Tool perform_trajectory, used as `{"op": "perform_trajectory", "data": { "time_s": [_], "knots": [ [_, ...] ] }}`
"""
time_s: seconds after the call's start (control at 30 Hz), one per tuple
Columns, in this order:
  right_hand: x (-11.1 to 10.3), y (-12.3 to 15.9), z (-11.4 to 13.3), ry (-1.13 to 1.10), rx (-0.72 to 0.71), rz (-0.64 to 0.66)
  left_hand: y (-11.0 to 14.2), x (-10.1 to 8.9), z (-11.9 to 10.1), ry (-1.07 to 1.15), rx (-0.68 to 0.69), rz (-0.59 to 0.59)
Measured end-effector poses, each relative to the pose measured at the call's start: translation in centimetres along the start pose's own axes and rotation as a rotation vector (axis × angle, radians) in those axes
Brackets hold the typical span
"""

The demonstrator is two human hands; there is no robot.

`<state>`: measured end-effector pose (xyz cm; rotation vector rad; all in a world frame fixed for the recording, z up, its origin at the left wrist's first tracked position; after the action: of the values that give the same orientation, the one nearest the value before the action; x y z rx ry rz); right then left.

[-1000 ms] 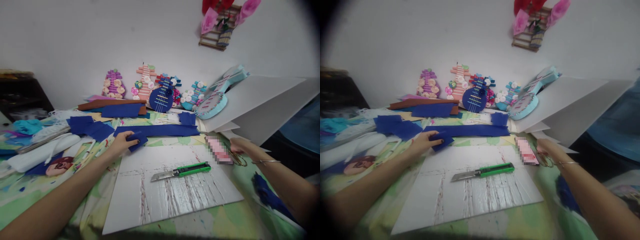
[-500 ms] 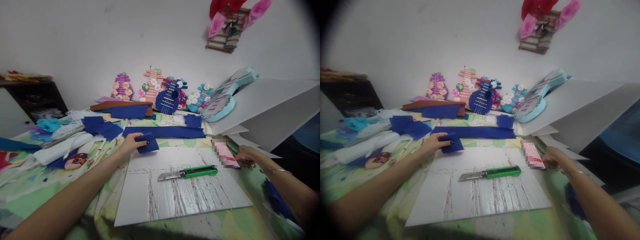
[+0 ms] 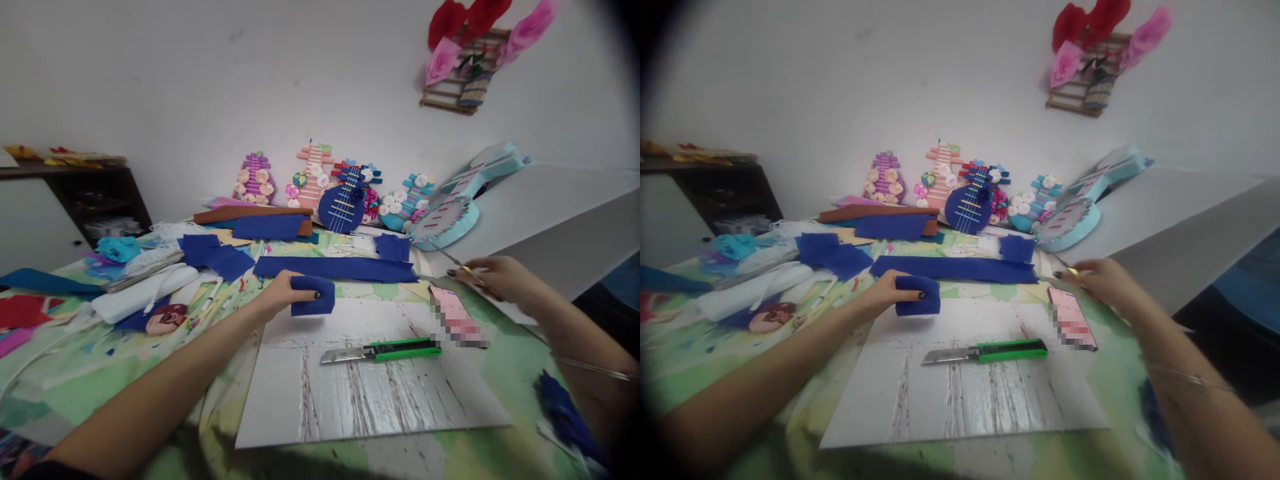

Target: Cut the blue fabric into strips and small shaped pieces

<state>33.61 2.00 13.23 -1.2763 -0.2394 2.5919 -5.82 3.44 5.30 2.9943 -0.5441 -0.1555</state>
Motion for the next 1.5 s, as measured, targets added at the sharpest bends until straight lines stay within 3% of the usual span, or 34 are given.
{"op": "perform_trajectory", "data": {
  "time_s": [0.1, 0.2, 0.3, 0.4, 0.9, 1.13, 1.3, 1.5],
  "knots": [
    [4.9, 2.3, 5.7, -0.405, -0.12, 0.217, 0.3, 1.6, -1.3, -0.032, -0.02, 0.087],
    [9.8, 4.2, 9.5, -0.635, -0.145, 0.281, 0.4, 2.9, -2.3, -0.033, 0.006, 0.158],
    [13.5, 5.4, 11.3, -0.868, -0.145, 0.353, 0.5, 3.6, -2.3, -0.01, -0.033, 0.189],
    [15.3, 6.2, 11.5, -1.012, -0.13, 0.319, 0.6, 3.7, -1.4, 0.0, -0.091, 0.173],
    [16.9, 7.6, 9.7, -1.086, -0.097, 0.173, 0.6, 4.0, -0.1, -0.009, -0.01, 0.108],
    [16.2, 8.0, 10.3, -0.995, -0.132, 0.251, 0.7, 3.6, -0.1, 0.01, -0.018, 0.089],
    [15.6, 7.7, 9.8, -0.784, -0.259, 0.409, 0.9, 2.7, -0.7, 0.095, -0.041, 0.107],
    [15.2, 8.0, 9.7, -0.685, -0.389, 0.56, 1.0, 1.9, -1.2, 0.11, -0.021, 0.118]
  ]
}}
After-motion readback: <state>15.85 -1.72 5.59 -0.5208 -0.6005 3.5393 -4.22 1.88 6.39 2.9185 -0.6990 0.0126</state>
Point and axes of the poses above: each hand's wrist, its own y-axis away from the middle knuckle, its own x-axis out of the palm, z = x × y, the point moved 2 cm from there along -y, towards the middle knuckle, and after that the axes turned 10 degrees about -x, right-handed, at the moved point
